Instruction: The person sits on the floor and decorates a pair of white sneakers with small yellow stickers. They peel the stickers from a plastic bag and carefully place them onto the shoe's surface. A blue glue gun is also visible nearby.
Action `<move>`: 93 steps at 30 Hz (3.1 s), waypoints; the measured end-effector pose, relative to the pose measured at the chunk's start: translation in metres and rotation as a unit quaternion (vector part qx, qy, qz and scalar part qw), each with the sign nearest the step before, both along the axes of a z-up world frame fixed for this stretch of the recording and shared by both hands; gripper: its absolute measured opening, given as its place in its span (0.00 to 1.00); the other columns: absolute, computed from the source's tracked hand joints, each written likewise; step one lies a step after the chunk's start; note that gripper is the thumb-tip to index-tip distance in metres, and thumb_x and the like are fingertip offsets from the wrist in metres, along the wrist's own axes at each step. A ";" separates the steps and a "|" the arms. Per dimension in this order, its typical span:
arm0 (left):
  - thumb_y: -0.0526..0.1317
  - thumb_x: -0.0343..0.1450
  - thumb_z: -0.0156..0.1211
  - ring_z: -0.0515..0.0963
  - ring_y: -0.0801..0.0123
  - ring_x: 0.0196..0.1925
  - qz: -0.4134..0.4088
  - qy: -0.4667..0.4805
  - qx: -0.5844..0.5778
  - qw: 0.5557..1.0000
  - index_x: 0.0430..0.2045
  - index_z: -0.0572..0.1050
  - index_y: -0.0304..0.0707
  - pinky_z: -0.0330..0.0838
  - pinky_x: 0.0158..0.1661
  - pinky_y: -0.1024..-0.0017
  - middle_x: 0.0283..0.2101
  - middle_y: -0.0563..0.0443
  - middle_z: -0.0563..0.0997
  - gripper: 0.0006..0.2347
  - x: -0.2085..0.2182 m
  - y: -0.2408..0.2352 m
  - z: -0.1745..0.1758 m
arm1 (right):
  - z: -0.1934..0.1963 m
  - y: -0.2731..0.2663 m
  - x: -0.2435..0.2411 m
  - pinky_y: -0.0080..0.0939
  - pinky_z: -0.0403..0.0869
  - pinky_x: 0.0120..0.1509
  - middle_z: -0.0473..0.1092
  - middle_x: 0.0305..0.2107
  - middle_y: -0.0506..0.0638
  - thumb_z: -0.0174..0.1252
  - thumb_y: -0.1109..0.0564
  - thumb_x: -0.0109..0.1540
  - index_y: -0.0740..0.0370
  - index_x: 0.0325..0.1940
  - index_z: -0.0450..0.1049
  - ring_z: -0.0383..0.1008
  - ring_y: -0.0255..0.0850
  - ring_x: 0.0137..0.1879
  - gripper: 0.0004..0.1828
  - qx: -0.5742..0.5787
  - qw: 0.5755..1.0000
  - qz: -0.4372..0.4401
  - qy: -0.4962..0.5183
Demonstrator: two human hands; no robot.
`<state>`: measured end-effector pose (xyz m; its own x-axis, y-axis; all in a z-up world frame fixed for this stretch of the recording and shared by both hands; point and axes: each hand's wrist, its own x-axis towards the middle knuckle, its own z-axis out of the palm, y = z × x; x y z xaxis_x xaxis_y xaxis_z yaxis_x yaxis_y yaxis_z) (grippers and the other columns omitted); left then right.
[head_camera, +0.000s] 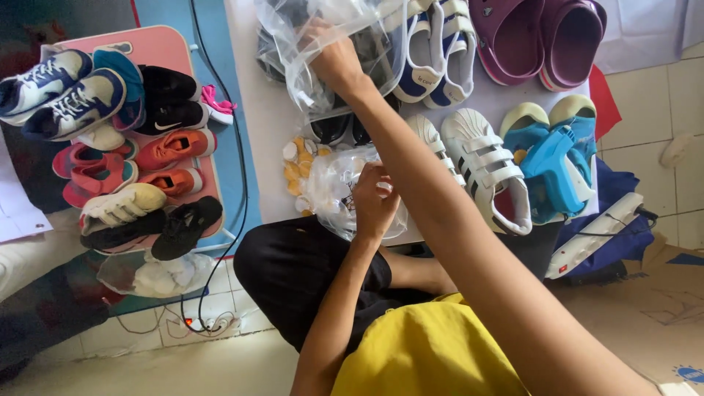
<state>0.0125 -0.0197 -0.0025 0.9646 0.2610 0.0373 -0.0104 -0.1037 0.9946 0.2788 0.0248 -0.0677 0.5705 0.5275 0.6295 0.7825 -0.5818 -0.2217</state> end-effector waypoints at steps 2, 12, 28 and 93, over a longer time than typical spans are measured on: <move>0.30 0.65 0.66 0.77 0.73 0.32 -0.001 0.007 0.005 1.000 0.35 0.75 0.34 0.72 0.25 0.80 0.40 0.53 0.75 0.08 0.000 -0.001 0.006 | 0.009 -0.001 -0.009 0.42 0.75 0.41 0.74 0.33 0.48 0.60 0.61 0.56 0.59 0.32 0.77 0.74 0.45 0.36 0.02 0.068 0.996 -0.006 0.049; 0.28 0.63 0.67 0.77 0.75 0.29 -0.013 0.022 0.095 0.995 0.29 0.75 0.35 0.72 0.24 0.80 0.38 0.53 0.76 0.07 0.002 -0.003 -0.007 | 0.023 -0.011 -0.017 0.33 0.74 0.33 0.75 0.24 0.46 0.59 0.71 0.50 0.62 0.34 0.79 0.71 0.35 0.27 0.12 0.340 0.921 -0.030 0.186; 0.32 0.68 0.64 0.79 0.74 0.30 0.015 -0.011 0.068 0.998 0.34 0.75 0.37 0.74 0.26 0.81 0.39 0.52 0.82 0.05 -0.005 -0.002 -0.005 | 0.131 -0.141 -0.155 0.31 0.76 0.42 0.73 0.33 0.51 0.61 0.71 0.60 0.68 0.42 0.77 0.73 0.36 0.34 0.08 0.252 0.929 -0.011 0.271; 0.38 0.71 0.60 0.84 0.60 0.38 -0.320 0.067 -0.402 0.855 0.30 0.72 0.31 0.82 0.40 0.72 0.36 0.35 0.78 0.08 -0.029 0.021 -0.037 | 0.115 -0.286 -0.357 0.51 0.76 0.43 0.77 0.29 0.57 0.58 0.64 0.60 0.60 0.45 0.76 0.79 0.54 0.37 0.09 0.091 0.828 0.049 0.552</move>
